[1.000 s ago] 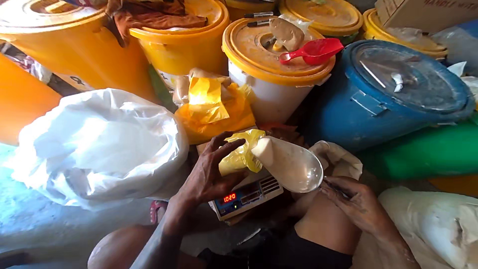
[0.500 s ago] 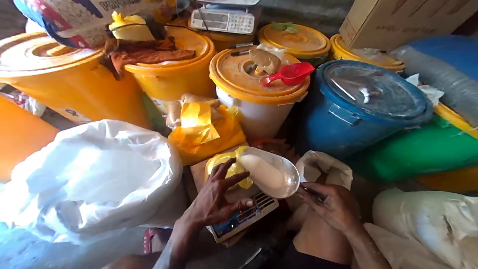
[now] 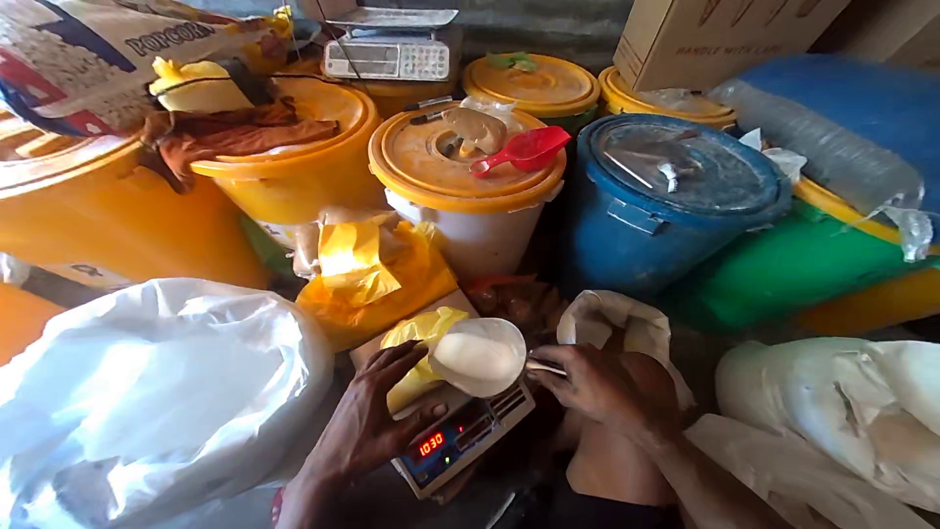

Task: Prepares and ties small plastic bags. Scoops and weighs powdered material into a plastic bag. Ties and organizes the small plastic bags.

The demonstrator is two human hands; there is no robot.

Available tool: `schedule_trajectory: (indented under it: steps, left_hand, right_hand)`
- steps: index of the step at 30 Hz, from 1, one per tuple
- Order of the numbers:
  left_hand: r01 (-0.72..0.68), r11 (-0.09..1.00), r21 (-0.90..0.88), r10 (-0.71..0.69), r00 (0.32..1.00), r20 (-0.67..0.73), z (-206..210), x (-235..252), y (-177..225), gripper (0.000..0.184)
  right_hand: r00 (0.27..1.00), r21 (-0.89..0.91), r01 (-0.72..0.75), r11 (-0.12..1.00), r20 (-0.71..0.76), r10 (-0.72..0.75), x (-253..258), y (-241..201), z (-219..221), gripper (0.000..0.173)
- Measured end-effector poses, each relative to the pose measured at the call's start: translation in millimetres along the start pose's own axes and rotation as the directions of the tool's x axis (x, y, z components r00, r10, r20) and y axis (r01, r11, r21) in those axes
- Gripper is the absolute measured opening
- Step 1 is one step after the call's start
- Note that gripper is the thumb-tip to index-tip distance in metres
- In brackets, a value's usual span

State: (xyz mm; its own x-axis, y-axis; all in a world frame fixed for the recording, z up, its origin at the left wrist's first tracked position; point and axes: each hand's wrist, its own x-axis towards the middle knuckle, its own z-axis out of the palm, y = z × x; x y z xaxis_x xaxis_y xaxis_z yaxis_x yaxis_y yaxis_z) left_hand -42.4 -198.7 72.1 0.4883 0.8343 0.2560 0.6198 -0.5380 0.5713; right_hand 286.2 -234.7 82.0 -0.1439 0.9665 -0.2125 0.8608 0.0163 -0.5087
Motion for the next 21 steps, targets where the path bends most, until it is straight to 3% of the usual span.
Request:
schedule_trajectory:
  steps: [4,11,16,21]
  left_hand:
    - [0.019,1.000,0.003,-0.019,1.000,-0.005,-1,-2,-4,0.084]
    - [0.001,0.999,-0.035,-0.001,1.000,-0.007,0,3,2,0.082]
    - [-0.026,0.998,-0.061,0.025,0.999,-0.025,-1,6,7,0.080]
    - [-0.052,0.990,-0.133,0.051,0.999,-0.010,11,13,13,0.069]
  right_hand:
    - [1.000,0.009,-0.013,1.000,0.028,0.012,16,-6,8,0.035]
    - [0.970,0.463,0.181,0.868,-0.229,-0.080,-22,49,47,0.032]
    - [0.928,0.516,0.217,0.829,-0.371,-0.012,-53,50,59,0.029]
    - [0.937,0.577,0.241,0.780,-0.348,-0.032,-33,33,70,0.027]
